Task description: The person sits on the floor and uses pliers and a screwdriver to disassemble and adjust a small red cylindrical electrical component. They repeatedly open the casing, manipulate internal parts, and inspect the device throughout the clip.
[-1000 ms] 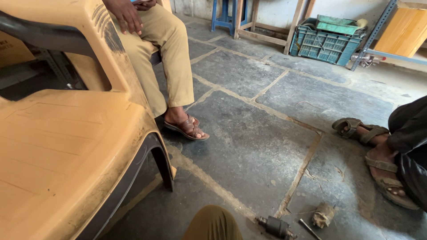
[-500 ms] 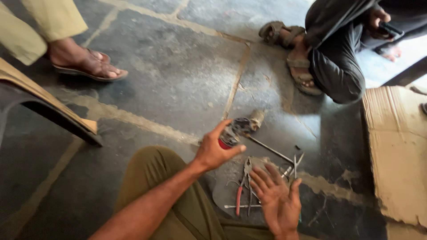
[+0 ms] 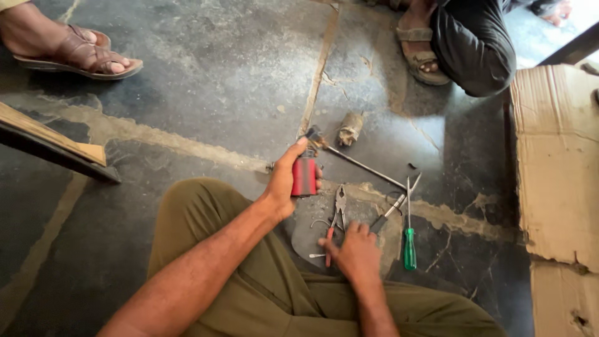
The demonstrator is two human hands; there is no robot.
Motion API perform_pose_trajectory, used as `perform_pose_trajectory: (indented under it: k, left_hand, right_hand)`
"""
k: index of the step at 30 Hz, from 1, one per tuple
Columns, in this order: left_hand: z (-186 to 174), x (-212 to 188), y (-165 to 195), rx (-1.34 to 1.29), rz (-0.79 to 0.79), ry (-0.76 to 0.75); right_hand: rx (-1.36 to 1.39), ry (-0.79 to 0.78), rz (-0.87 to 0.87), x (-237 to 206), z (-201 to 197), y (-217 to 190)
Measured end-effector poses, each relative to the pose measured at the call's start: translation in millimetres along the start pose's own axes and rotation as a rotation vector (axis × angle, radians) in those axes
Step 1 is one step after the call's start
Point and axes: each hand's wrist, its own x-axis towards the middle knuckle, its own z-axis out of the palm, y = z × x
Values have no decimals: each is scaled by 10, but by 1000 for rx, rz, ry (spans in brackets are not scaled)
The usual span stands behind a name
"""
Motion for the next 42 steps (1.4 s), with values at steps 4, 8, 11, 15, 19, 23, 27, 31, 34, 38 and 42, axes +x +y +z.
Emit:
perform_pose_trajectory:
  k: [4,8,11,15,19,23,27,31,34,38,42]
  left_hand:
    - [-33,6,46,-87,47,-3]
    - [8,-38,25,68,170,-20]
    - [26,-56,-3,219,349,-52]
    - [-16,-37,-24,491,657,5]
    - [-30,-21,-37,738,887,185]
    - [20,-80,21,848,744,211]
    - [63,-188,149,1140,930,101]
    - [57,-220,234,1347,997,-88]
    - [11,-186,225,1490,1070,-189]
    - [-51,-133,163,1573,1078,-279]
    - [-45,-119,147,1643,1111,-359]
  right_hand:
    - [-91,31,-57,98,280,-20]
    - [131,59,26,300,356,176]
    - [713,-41,218,351,316,273]
    - [1298,-177,244,135,99,233]
    - [893,108,-128,-213,-231,136]
    - [698,302,-377,-349,-449,-17]
    - [696,397,-321,-353,-624,-18]
    - [499,399,-339,-418,-874,213]
    - [328,362,-341,-517,-1006,348]
    - [306,161,-263,-589,-1052,383]
    - [427,-18,-252,-542,-1042,409]
